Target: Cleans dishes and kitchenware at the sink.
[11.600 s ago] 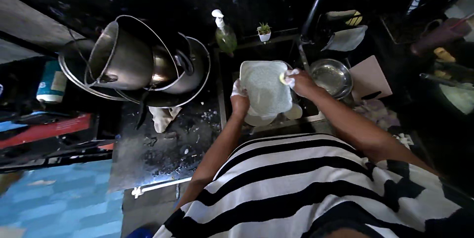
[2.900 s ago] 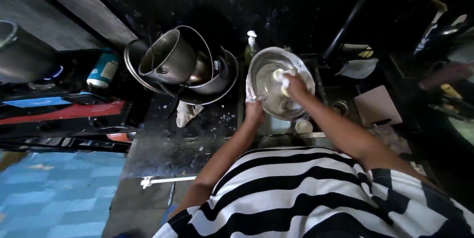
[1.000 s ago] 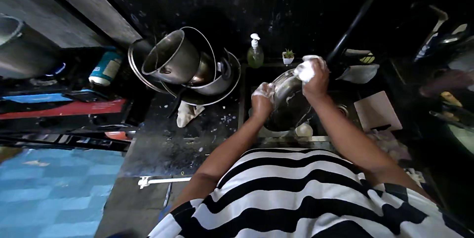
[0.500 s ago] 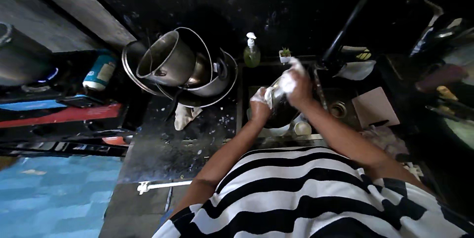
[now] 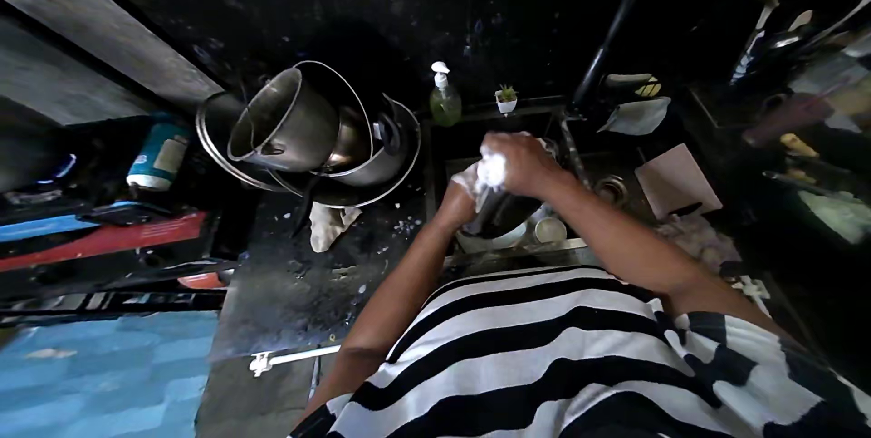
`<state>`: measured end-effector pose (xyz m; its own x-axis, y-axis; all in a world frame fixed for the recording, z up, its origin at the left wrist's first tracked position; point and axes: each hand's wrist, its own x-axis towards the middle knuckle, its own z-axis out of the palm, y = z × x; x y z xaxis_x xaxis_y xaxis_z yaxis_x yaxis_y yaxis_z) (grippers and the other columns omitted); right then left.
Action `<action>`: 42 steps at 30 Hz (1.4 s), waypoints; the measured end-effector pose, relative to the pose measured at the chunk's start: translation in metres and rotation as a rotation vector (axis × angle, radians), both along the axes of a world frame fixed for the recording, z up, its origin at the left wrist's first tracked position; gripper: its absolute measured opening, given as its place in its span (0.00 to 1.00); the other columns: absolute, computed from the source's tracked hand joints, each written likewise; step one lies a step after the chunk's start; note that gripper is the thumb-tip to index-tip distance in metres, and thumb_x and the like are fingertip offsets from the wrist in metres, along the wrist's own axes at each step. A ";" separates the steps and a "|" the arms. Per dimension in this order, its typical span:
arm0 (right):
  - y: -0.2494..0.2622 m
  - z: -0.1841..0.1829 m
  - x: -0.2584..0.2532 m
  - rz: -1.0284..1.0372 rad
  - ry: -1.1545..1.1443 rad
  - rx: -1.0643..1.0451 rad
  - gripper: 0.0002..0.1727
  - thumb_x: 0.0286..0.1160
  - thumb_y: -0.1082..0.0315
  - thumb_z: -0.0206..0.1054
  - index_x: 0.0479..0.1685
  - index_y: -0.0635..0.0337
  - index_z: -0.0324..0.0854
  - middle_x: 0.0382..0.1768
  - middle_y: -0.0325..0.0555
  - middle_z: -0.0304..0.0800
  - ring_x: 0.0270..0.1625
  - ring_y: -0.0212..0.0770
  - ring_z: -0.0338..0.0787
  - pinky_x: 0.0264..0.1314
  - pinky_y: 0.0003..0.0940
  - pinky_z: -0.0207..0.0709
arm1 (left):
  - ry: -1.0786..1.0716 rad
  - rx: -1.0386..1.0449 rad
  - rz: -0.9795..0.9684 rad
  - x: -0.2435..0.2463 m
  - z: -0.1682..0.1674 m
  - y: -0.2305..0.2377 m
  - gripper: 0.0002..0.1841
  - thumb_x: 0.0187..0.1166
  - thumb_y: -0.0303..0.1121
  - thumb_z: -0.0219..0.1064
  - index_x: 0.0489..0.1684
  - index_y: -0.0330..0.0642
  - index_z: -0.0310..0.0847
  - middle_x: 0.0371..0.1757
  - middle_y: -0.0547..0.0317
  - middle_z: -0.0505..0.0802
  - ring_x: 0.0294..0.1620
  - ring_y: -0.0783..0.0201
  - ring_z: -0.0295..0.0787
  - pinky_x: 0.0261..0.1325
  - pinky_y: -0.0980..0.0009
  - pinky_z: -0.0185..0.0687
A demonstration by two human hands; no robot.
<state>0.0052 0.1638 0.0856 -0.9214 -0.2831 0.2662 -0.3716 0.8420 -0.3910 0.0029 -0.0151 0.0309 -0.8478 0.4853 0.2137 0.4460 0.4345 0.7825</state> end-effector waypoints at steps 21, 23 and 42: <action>0.090 -0.003 -0.046 -0.247 -0.017 -0.624 0.16 0.78 0.73 0.64 0.61 0.70 0.83 0.55 0.58 0.90 0.57 0.44 0.89 0.66 0.43 0.82 | -0.347 0.515 -0.036 0.010 0.015 -0.017 0.10 0.80 0.28 0.59 0.53 0.44 0.82 0.36 0.72 0.90 0.35 0.80 0.85 0.41 0.78 0.86; 0.062 0.023 -0.029 -0.237 -0.044 -0.473 0.16 0.77 0.70 0.68 0.60 0.68 0.83 0.53 0.60 0.91 0.56 0.51 0.91 0.65 0.52 0.82 | -0.402 0.480 -0.082 0.002 0.020 -0.021 0.10 0.80 0.30 0.58 0.53 0.45 0.82 0.34 0.72 0.89 0.34 0.80 0.85 0.41 0.78 0.86; 0.023 0.049 0.000 0.074 0.020 -0.233 0.16 0.76 0.65 0.72 0.58 0.63 0.88 0.55 0.56 0.93 0.61 0.53 0.91 0.66 0.56 0.81 | -0.181 0.358 -0.053 0.010 0.028 -0.005 0.17 0.80 0.34 0.59 0.56 0.29 0.79 0.37 0.71 0.89 0.35 0.85 0.83 0.43 0.83 0.84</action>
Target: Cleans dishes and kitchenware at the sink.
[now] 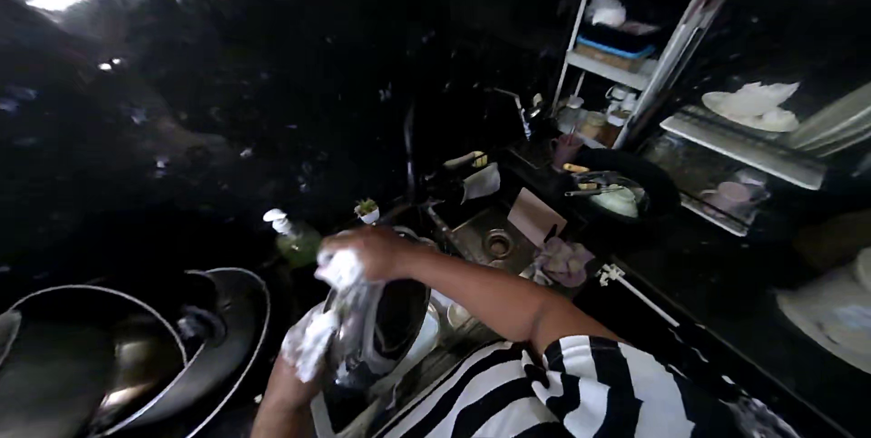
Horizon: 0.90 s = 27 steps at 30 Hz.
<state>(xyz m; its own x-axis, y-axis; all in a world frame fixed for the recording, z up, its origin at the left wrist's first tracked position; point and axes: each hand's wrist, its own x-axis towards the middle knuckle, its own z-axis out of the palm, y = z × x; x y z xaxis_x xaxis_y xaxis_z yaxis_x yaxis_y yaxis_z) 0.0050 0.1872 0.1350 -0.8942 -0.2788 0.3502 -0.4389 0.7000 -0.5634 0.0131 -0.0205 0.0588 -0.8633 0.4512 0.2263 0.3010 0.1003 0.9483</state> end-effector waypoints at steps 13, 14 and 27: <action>-0.037 -0.114 0.017 -0.424 -0.066 -0.458 0.29 0.78 0.71 0.67 0.81 0.65 0.74 0.82 0.62 0.73 0.85 0.58 0.73 0.89 0.52 0.64 | -0.194 0.590 0.498 0.000 -0.006 0.030 0.14 0.92 0.31 0.48 0.64 0.34 0.73 0.45 0.63 0.89 0.44 0.73 0.88 0.52 0.70 0.89; -0.046 -0.102 0.020 -0.324 -0.063 -0.406 0.32 0.79 0.67 0.68 0.85 0.60 0.71 0.86 0.59 0.69 0.88 0.56 0.69 0.91 0.53 0.61 | -0.174 0.517 0.492 0.005 -0.011 0.037 0.14 0.92 0.30 0.48 0.65 0.32 0.72 0.44 0.63 0.88 0.42 0.75 0.87 0.49 0.73 0.89; -0.034 -0.084 0.035 -0.236 0.079 -0.479 0.27 0.79 0.70 0.68 0.79 0.64 0.77 0.83 0.62 0.73 0.88 0.58 0.68 0.93 0.50 0.57 | -0.146 0.279 0.396 0.028 -0.009 0.055 0.15 0.90 0.26 0.49 0.66 0.27 0.70 0.50 0.59 0.87 0.50 0.76 0.86 0.58 0.74 0.86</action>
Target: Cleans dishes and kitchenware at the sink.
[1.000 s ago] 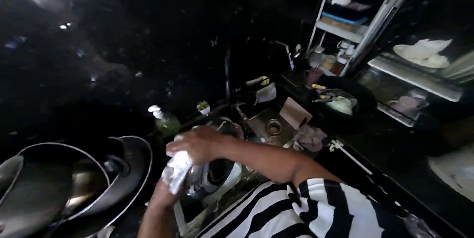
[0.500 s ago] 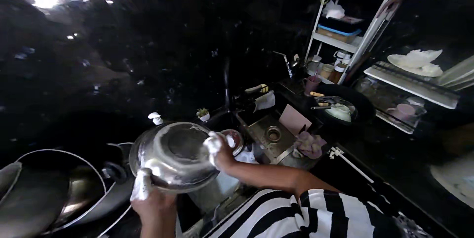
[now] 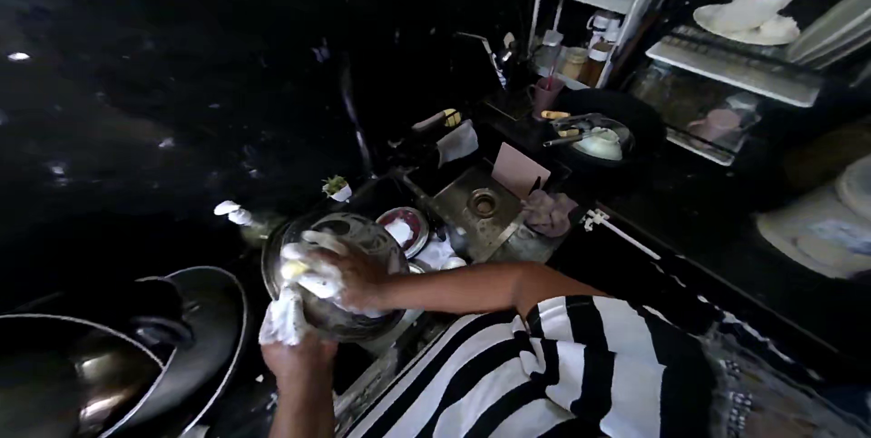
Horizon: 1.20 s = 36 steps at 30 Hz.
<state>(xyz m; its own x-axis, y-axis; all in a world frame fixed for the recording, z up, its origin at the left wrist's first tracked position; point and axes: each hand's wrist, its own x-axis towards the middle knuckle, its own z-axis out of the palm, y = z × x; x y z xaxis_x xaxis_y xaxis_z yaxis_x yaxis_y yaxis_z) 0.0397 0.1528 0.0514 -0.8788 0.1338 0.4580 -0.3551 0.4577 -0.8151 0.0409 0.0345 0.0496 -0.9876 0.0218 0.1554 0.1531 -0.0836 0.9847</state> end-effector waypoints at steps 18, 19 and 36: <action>0.052 -0.040 0.026 -0.070 -0.760 -0.824 0.22 0.96 0.69 0.45 0.77 0.77 0.68 0.73 0.71 0.76 0.71 0.56 0.80 0.74 0.49 0.73 | 0.250 -0.908 -0.366 0.008 -0.025 0.038 0.23 0.82 0.27 0.67 0.69 0.16 0.74 0.63 0.20 0.86 0.68 0.30 0.84 0.76 0.41 0.72; 0.064 -0.039 0.026 -0.050 -0.790 -0.837 0.22 0.96 0.67 0.45 0.79 0.74 0.67 0.72 0.69 0.76 0.68 0.53 0.81 0.70 0.47 0.75 | 0.207 -0.955 -0.404 0.002 -0.026 0.042 0.23 0.82 0.26 0.66 0.71 0.17 0.73 0.66 0.21 0.85 0.71 0.31 0.82 0.78 0.41 0.70; 0.431 -0.116 0.057 -0.650 -1.077 0.226 0.29 0.89 0.55 0.60 0.76 0.72 0.74 0.72 0.75 0.79 0.76 0.72 0.78 0.78 0.71 0.68 | -0.371 -1.573 -0.832 -0.032 -0.141 0.077 0.23 0.84 0.30 0.60 0.77 0.30 0.74 0.77 0.29 0.79 0.79 0.30 0.74 0.77 0.32 0.68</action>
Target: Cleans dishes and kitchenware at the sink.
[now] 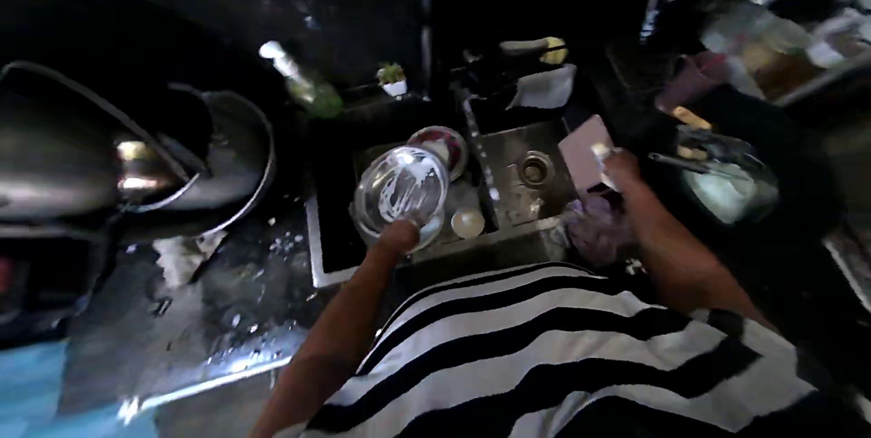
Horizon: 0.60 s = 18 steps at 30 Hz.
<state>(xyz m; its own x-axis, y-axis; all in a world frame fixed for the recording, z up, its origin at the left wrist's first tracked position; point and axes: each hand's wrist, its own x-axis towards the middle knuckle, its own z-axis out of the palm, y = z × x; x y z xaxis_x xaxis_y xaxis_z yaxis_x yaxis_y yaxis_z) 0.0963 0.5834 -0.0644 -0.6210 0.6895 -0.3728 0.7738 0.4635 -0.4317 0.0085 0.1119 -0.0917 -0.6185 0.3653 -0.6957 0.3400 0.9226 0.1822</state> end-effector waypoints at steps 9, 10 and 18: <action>0.014 -0.026 -0.008 0.190 -0.268 0.108 0.32 0.85 0.59 0.64 0.84 0.66 0.66 0.76 0.78 0.73 0.80 0.75 0.73 0.79 0.73 0.66 | -0.061 -0.237 0.050 -0.005 -0.040 -0.007 0.12 0.75 0.31 0.70 0.48 0.33 0.88 0.56 0.37 0.91 0.61 0.36 0.87 0.61 0.31 0.78; 0.014 -0.025 -0.011 0.211 -0.292 0.129 0.32 0.84 0.58 0.65 0.83 0.67 0.68 0.76 0.78 0.73 0.80 0.75 0.72 0.80 0.72 0.65 | -0.050 -0.246 0.047 -0.005 -0.049 -0.010 0.12 0.75 0.32 0.71 0.49 0.33 0.88 0.56 0.38 0.91 0.61 0.37 0.87 0.61 0.31 0.79; 0.016 -0.022 -0.017 0.252 -0.267 0.183 0.30 0.80 0.59 0.69 0.80 0.60 0.73 0.79 0.79 0.68 0.80 0.78 0.70 0.76 0.75 0.66 | -0.048 -0.324 0.205 -0.002 -0.055 -0.008 0.13 0.76 0.30 0.70 0.52 0.31 0.87 0.60 0.37 0.90 0.65 0.37 0.86 0.64 0.34 0.80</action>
<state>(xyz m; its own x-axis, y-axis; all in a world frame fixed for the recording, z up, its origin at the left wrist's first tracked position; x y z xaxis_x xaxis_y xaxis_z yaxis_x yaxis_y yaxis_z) 0.0789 0.5991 -0.0868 -0.6770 0.5977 -0.4295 0.6998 0.7035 -0.1240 0.0064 0.1040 -0.1463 -0.6195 -0.0061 -0.7850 0.1405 0.9830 -0.1185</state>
